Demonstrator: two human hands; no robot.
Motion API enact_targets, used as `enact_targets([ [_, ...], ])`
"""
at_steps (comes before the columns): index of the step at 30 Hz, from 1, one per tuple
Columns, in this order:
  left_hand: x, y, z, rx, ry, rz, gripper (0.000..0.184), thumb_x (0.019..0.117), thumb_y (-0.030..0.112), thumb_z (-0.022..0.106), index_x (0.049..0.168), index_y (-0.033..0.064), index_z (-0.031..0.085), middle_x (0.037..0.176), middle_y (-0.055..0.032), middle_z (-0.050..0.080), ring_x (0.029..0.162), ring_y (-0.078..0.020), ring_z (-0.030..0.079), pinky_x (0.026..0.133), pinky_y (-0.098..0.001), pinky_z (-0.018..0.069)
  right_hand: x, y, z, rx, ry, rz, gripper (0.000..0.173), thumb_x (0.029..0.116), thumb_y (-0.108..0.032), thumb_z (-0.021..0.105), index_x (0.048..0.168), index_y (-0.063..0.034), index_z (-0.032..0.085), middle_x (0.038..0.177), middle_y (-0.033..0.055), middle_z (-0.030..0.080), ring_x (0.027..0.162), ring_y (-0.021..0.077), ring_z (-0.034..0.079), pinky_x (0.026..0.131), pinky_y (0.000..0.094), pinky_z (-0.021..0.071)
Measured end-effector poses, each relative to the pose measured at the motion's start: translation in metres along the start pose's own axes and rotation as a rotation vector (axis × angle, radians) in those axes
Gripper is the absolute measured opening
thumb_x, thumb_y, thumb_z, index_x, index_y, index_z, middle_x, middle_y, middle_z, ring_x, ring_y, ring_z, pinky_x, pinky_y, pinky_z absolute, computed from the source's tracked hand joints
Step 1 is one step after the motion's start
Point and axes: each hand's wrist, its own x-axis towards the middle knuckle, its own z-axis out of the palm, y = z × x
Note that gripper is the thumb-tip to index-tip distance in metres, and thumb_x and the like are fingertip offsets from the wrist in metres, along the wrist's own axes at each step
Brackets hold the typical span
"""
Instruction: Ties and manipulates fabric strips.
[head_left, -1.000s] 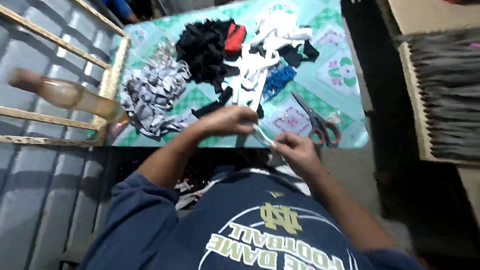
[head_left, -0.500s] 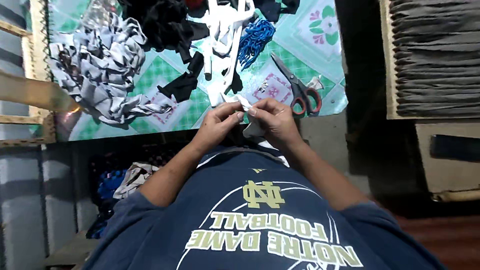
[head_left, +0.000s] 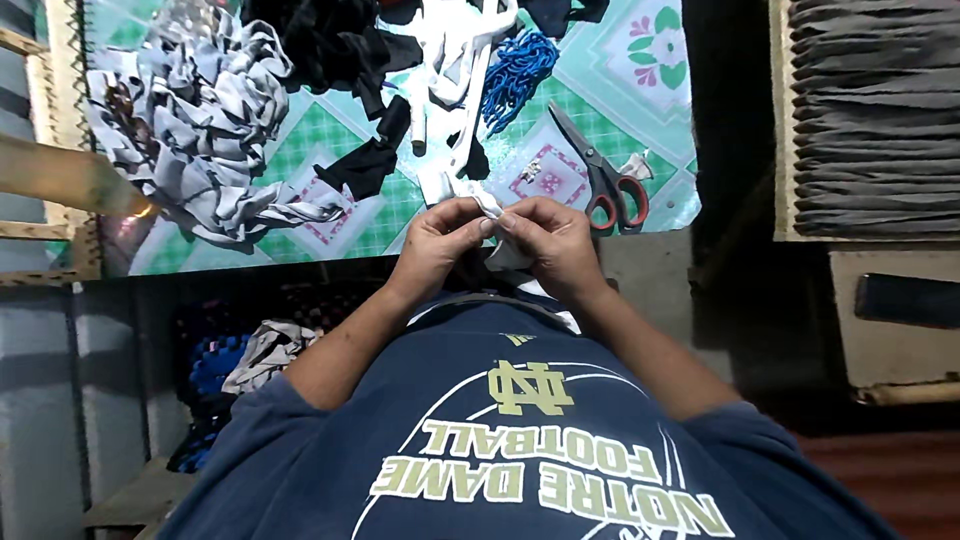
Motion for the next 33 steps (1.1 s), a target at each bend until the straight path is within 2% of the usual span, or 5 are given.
enact_targets([
  [11, -0.001, -0.001, 0.005, 0.251, 0.062, 0.171, 0.011, 0.0905, -0.004, 0.066, 0.101, 0.0007, 0.066, 0.095, -0.0013, 0.067, 0.086, -0.0058, 0.066, 0.079, -0.0233, 0.0575, -0.001, 0.002, -0.002, -0.171, -0.025, -0.074, 0.009, 0.0979, -0.003, 0.062, 0.099, -0.0002, 0.07, 0.085, -0.0028, 0.07, 0.074, -0.0003, 0.064, 0.069, 0.0174, 0.0548],
  [16, 0.001, 0.002, 0.002, 0.126, 0.075, 0.01, 0.01, 0.0929, -0.002, 0.063, 0.102, 0.0028, 0.065, 0.093, -0.0018, 0.07, 0.084, -0.0087, 0.068, 0.078, -0.0272, 0.059, -0.003, -0.001, -0.001, -0.226, -0.063, -0.052, 0.016, 0.1016, -0.005, 0.054, 0.105, 0.001, 0.069, 0.088, -0.0033, 0.068, 0.074, -0.0022, 0.061, 0.068, 0.016, 0.0524],
  [22, 0.001, 0.005, -0.001, -0.128, 0.136, -0.157, 0.014, 0.0971, -0.003, 0.054, 0.098, 0.0103, 0.058, 0.098, -0.0037, 0.072, 0.086, -0.0112, 0.071, 0.081, -0.0291, 0.0597, -0.001, -0.004, -0.008, -0.223, -0.094, 0.001, 0.032, 0.1003, -0.008, 0.043, 0.127, 0.0041, 0.054, 0.09, -0.0005, 0.059, 0.07, 0.003, 0.056, 0.063, 0.0207, 0.0505],
  [28, 0.0, 0.005, -0.002, -0.149, 0.133, -0.15, 0.017, 0.096, -0.005, 0.054, 0.099, 0.0111, 0.053, 0.093, -0.0026, 0.07, 0.085, -0.0123, 0.07, 0.083, -0.0312, 0.0596, 0.001, -0.012, -0.017, -0.306, -0.038, -0.145, 0.017, 0.1023, -0.005, 0.045, 0.113, 0.0013, 0.057, 0.091, -0.0027, 0.061, 0.072, -0.0002, 0.057, 0.065, 0.0183, 0.0514],
  [33, -0.001, 0.003, -0.005, -0.145, 0.135, -0.091, 0.027, 0.094, -0.009, 0.057, 0.108, 0.0126, 0.048, 0.093, -0.0004, 0.068, 0.085, -0.0126, 0.07, 0.084, -0.0325, 0.06, 0.002, -0.028, -0.03, -0.358, -0.002, -0.33, 0.017, 0.1017, -0.001, 0.05, 0.115, -0.0006, 0.06, 0.098, -0.0041, 0.065, 0.08, 0.0003, 0.061, 0.071, 0.0207, 0.0549],
])
